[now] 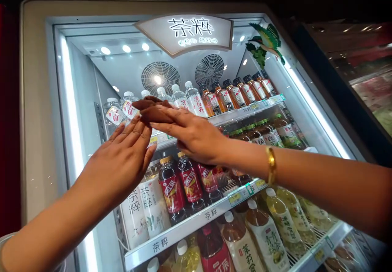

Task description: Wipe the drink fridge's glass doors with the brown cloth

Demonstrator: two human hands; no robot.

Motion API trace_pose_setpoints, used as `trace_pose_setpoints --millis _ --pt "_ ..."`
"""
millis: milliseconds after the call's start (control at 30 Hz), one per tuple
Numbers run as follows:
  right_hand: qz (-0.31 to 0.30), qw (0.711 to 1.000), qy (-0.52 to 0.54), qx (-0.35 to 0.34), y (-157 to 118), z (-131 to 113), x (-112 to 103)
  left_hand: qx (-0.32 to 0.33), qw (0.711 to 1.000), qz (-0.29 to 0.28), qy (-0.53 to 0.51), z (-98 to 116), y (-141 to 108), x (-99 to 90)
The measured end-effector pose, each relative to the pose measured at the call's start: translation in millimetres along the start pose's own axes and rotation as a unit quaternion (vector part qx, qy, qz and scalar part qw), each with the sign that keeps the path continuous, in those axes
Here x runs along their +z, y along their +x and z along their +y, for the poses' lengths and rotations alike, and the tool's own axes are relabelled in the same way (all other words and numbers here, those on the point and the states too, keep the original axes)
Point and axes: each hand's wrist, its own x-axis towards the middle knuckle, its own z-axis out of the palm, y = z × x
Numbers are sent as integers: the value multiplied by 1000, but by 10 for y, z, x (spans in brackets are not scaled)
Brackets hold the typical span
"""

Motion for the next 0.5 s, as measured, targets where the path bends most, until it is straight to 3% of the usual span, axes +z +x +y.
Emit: trace_pose_setpoints --millis 33,100,167,233,333,433,500 --pt "-10 1000 2 -4 -29 62 -56 -5 1000 -7 1 -7 -31 -21" --pt "1 998 -17 57 43 232 -124 -15 1000 -27 5 13 -50 -79" --pt "24 990 -41 135 269 359 -87 -26 998 -51 2 49 -28 -137" --pt "55 985 -35 159 526 346 37 -39 997 -68 -9 73 -6 -180" --pt "46 993 -9 112 670 76 201 -59 995 -85 -11 58 -49 -232" --pt "-8 1000 14 21 452 -179 158 -72 992 -106 1 -6 -187 -302" --pt "-36 999 22 -7 283 -179 35 -77 991 -112 -11 -55 -281 -349"
